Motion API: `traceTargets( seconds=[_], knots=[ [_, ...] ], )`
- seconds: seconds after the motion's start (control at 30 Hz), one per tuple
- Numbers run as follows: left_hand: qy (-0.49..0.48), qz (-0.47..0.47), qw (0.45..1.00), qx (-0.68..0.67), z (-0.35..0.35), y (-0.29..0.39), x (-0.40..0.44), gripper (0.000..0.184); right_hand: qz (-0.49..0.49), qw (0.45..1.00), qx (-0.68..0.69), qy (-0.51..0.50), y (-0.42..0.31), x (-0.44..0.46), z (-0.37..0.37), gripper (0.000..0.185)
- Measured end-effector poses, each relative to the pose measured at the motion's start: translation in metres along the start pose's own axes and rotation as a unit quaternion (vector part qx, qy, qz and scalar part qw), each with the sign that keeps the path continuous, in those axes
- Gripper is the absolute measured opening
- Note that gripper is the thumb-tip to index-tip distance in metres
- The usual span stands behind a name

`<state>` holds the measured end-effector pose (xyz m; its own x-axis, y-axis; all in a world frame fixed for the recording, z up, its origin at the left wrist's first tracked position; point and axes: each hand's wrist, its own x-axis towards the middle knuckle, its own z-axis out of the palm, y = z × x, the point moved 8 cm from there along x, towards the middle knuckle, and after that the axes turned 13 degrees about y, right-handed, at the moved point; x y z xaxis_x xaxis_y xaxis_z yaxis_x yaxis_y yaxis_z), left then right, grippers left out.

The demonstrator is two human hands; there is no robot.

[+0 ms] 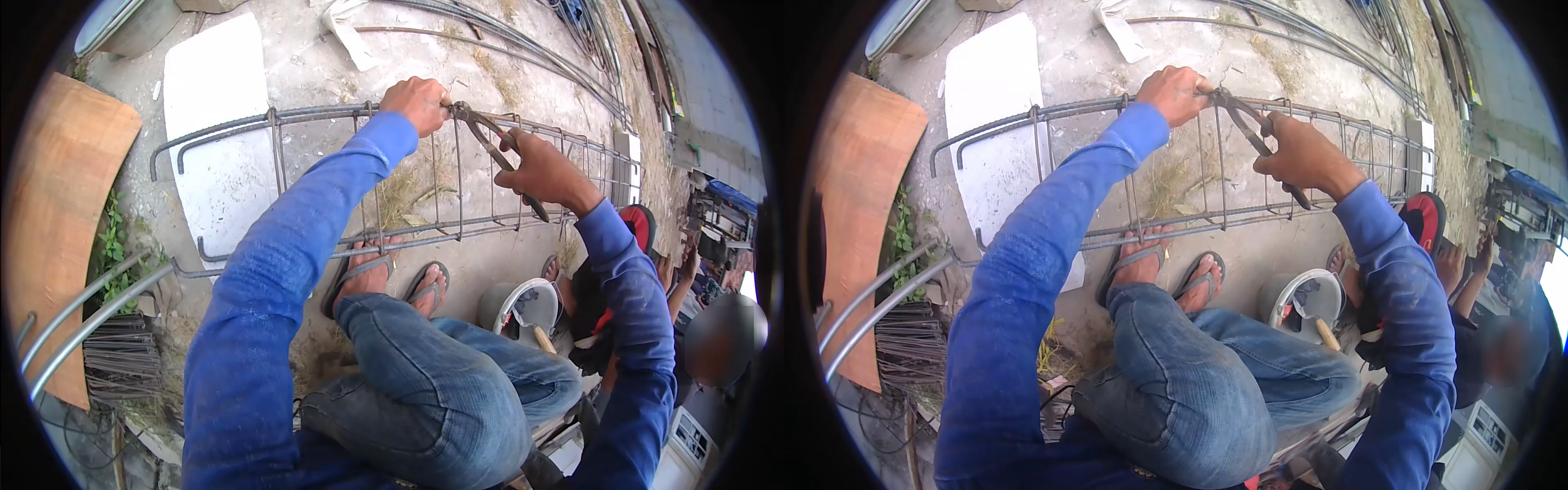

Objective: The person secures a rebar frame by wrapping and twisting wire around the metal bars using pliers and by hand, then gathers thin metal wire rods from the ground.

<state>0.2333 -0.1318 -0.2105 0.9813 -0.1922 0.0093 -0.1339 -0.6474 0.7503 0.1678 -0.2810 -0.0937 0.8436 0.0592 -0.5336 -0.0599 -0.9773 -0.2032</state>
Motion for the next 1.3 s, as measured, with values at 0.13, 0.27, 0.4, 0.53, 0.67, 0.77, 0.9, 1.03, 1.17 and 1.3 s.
traceTargets(
  seconds=[0.13, 0.27, 0.4, 0.53, 0.67, 0.77, 0.9, 1.03, 1.17, 1.3],
  knots=[
    [0.011, 0.005, 1.0, -0.024, -0.005, 0.001, -0.006, 0.024, -0.135, 0.952, -0.222, 0.162, -0.006, -0.002, -0.025, 0.047],
    [0.003, 0.014, 1.0, -0.02, -0.008, 0.001, -0.006, 0.026, -0.344, 0.787, -0.436, 0.269, -0.036, -0.007, -0.062, 0.042],
    [-0.027, -0.01, 0.999, -0.015, -0.007, 0.001, -0.005, 0.028, -0.338, 0.788, -0.49, 0.155, -0.052, 0.016, -0.08, 0.035],
    [-0.002, 0.019, 1.0, -0.015, -0.005, 0.001, -0.004, 0.028, -0.067, 0.975, -0.172, -0.12, -0.016, 0.04, -0.076, 0.04],
    [-0.003, 0.01, 1.0, -0.011, -0.008, 0.002, -0.006, 0.028, 0.067, 0.971, -0.082, -0.215, -0.001, 0.038, -0.07, 0.045],
    [0.003, 0.01, 1.0, -0.018, -0.006, 0.0, -0.005, 0.027, 0.077, 0.965, -0.106, -0.229, -0.004, 0.046, -0.077, 0.051],
    [0.016, 0.027, 0.999, -0.01, -0.007, 0.002, -0.005, 0.027, 0.1, 0.953, -0.136, -0.25, -0.022, 0.064, -0.087, 0.054],
    [0.02, 0.029, 0.999, 0.001, -0.005, 0.001, -0.003, 0.027, 0.1, 0.937, -0.135, -0.305, -0.037, 0.077, -0.085, 0.046],
    [0.019, 0.023, 1.0, -0.009, -0.001, -0.001, -0.003, 0.026, 0.049, 0.969, -0.109, -0.218, -0.036, 0.04, -0.067, 0.055],
    [0.006, 0.016, 1.0, -0.007, -0.004, 0.0, -0.005, 0.027, 0.037, 0.999, 0.034, -0.014, -0.017, -0.018, -0.024, 0.054]
  ],
)
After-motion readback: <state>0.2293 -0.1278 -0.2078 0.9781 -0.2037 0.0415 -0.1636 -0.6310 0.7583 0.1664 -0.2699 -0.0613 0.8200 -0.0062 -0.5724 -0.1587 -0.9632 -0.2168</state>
